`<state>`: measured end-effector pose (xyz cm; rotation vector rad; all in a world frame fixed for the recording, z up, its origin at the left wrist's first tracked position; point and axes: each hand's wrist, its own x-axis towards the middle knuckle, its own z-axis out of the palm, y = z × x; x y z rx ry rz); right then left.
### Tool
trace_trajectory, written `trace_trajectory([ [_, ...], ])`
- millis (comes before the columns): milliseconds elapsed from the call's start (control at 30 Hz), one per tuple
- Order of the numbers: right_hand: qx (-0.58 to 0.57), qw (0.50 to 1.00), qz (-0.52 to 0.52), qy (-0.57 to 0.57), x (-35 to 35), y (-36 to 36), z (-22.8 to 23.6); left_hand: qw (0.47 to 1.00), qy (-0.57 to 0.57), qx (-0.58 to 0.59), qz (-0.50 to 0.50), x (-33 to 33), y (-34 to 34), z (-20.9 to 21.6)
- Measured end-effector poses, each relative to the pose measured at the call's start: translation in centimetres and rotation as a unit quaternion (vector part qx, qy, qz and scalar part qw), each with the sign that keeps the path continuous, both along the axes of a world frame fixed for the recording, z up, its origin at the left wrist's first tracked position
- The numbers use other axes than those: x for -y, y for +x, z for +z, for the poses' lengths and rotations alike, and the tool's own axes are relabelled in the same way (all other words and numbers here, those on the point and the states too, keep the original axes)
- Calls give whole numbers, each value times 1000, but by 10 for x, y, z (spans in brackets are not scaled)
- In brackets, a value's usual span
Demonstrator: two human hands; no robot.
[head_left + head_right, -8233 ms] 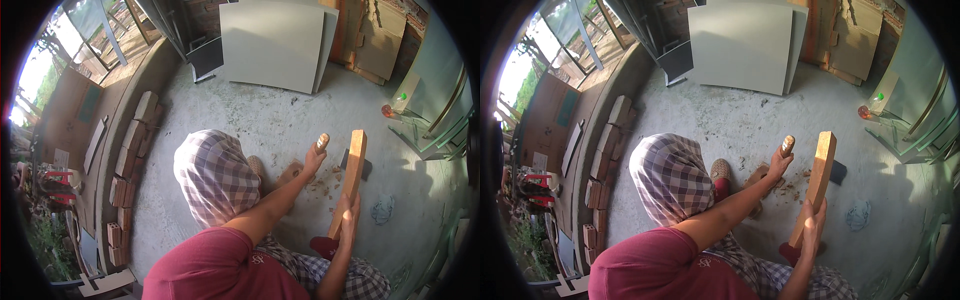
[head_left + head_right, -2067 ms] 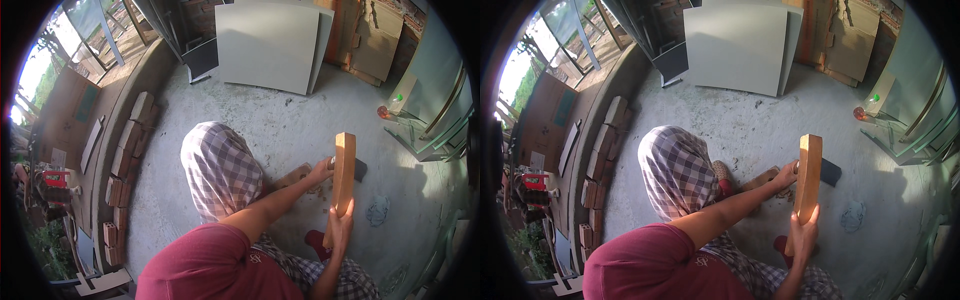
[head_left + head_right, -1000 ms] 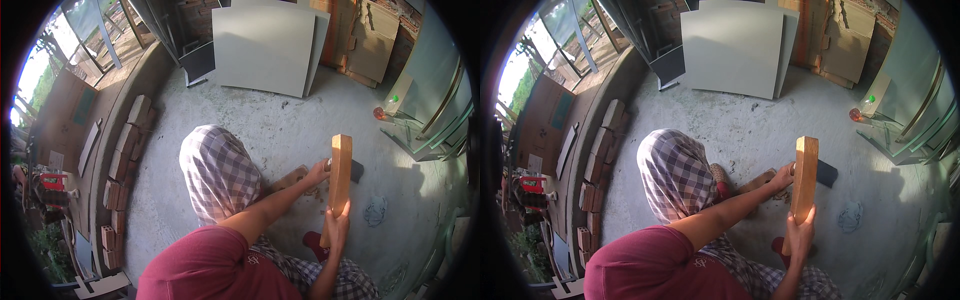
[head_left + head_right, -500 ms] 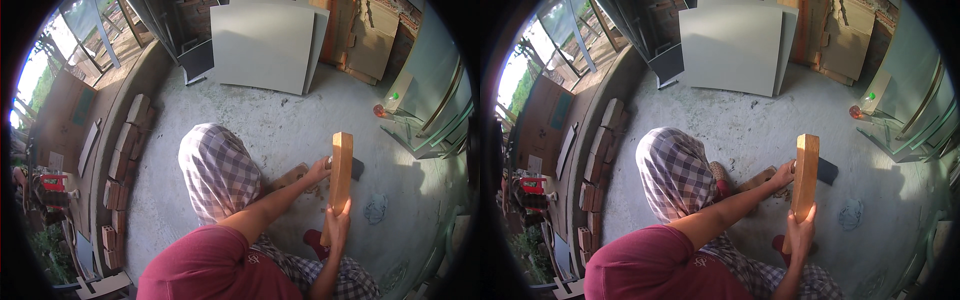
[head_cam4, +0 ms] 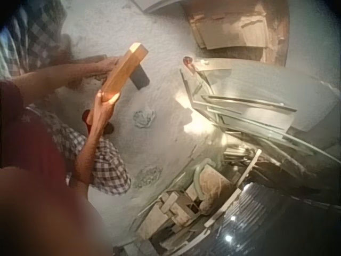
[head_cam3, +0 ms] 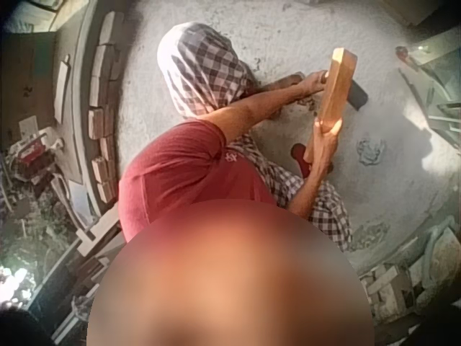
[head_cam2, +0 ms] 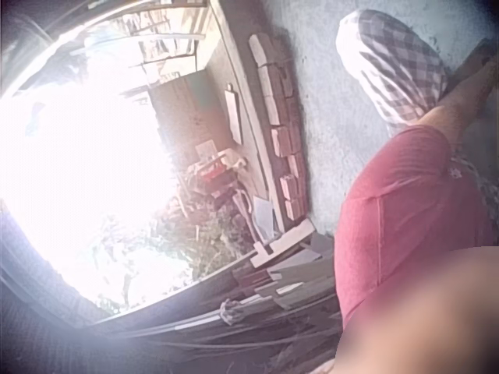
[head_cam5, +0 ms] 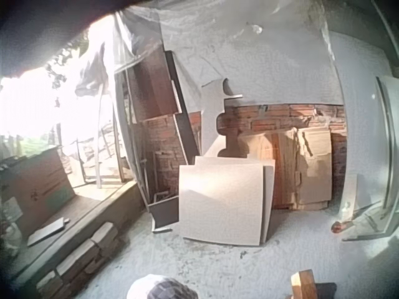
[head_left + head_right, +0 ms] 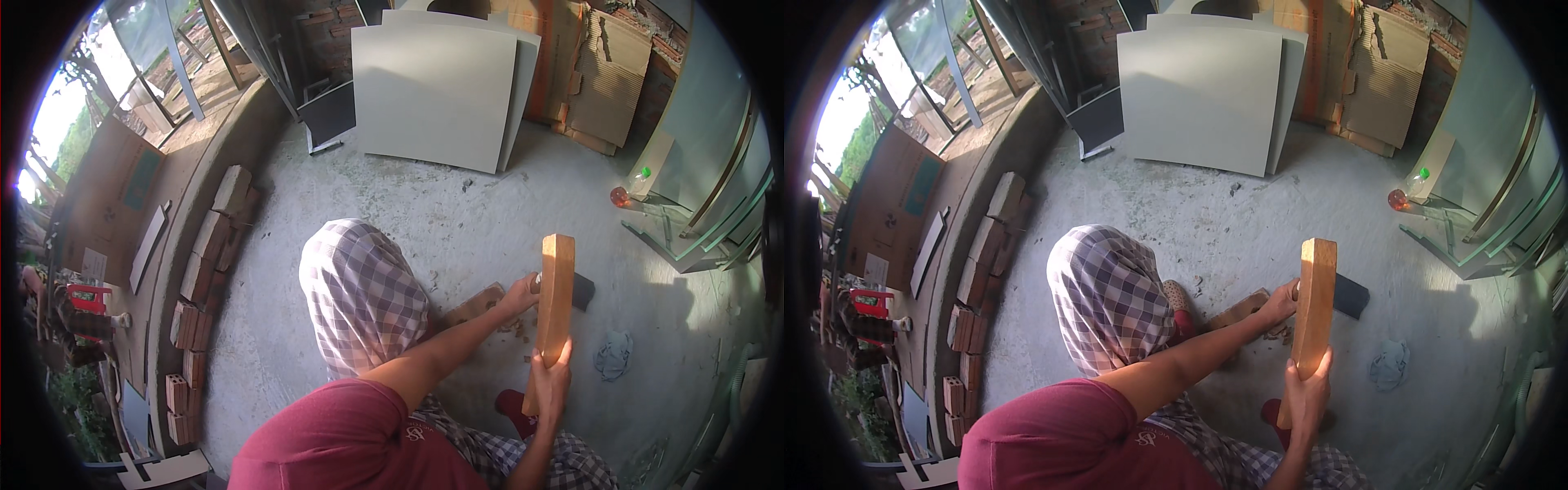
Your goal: The recorder uses a chisel and a wooden support block to carve and shape a piece of wood.
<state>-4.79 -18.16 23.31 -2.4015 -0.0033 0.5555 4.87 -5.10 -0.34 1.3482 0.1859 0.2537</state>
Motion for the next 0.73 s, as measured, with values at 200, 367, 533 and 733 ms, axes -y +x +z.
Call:
trace_trajectory([
  [200, -6, 1000, -7, -3, 3, 0, 1, 1000, 1, 2, 0, 5, 2, 1],
  [367, -20, 1000, -17, -17, 0, 0, 4, 1000, -22, 6, 0, 6, 4, 0],
  [533, -23, 1000, -13, -16, -2, 1, 4, 1000, -1, 12, 5, 3, 4, -2],
  [733, -29, 999, -12, -18, 3, 2, 0, 999, -29, -17, -27, -1, -6, 24],
])
